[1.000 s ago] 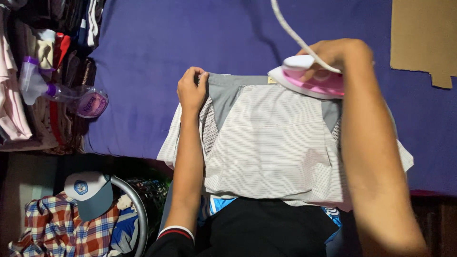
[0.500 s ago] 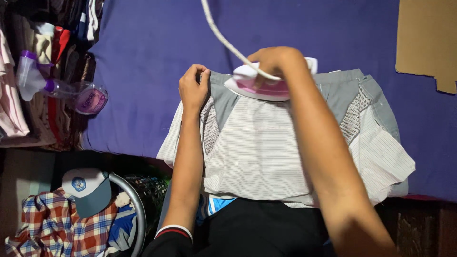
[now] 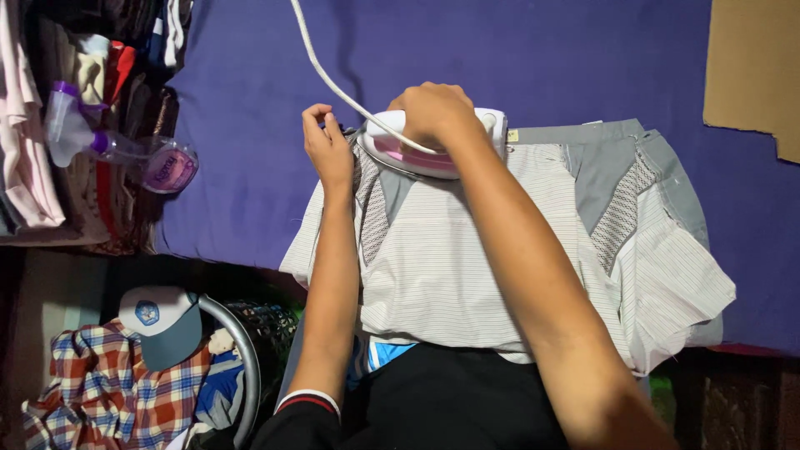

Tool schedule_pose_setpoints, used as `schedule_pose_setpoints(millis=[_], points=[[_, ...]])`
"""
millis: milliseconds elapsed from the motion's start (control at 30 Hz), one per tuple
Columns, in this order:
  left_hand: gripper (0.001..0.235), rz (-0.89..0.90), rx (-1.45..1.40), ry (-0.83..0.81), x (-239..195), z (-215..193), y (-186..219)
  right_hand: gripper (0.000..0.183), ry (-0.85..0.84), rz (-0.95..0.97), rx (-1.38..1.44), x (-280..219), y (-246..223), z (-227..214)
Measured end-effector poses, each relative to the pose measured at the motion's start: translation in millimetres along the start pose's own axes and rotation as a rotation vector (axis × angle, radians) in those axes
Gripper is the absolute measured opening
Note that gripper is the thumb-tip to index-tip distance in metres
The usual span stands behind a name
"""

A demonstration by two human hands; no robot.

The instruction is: Ironing a short-sleeved collared shirt on a flat surface.

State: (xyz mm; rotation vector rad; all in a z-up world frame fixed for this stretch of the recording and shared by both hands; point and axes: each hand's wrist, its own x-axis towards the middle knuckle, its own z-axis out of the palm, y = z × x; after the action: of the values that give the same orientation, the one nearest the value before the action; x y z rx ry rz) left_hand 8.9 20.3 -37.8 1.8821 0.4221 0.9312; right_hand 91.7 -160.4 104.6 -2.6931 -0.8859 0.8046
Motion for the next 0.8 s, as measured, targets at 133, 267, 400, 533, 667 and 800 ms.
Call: schedule_pose_setpoints(millis=[133,267,400,533,667,800], points=[[0.011,-0.029,-0.005,0.002,1,0,-5,0.057,0.123,0.016,0.02,8,-2,7],[0.011,-0.01,0.01,-0.006,1,2,-11,0.054,0.188,0.007,0.023,5,-3,10],[0.01,-0.019,0.022,-0.012,0,0,-6,0.052,0.221,0.008,0.031,2,-8,9],[0.01,-0.065,0.028,-0.024,-2,0,-4,0.054,0.297,-0.001,-0.017,6,-5,16],[0.009,0.013,0.088,-0.029,-2,-1,-3,0.05,0.347,-0.01,-0.067,-2,-6,11],[0.006,0.073,0.159,-0.046,-1,-5,2,0.048,0.392,0.022,-0.071,1,9,13]])
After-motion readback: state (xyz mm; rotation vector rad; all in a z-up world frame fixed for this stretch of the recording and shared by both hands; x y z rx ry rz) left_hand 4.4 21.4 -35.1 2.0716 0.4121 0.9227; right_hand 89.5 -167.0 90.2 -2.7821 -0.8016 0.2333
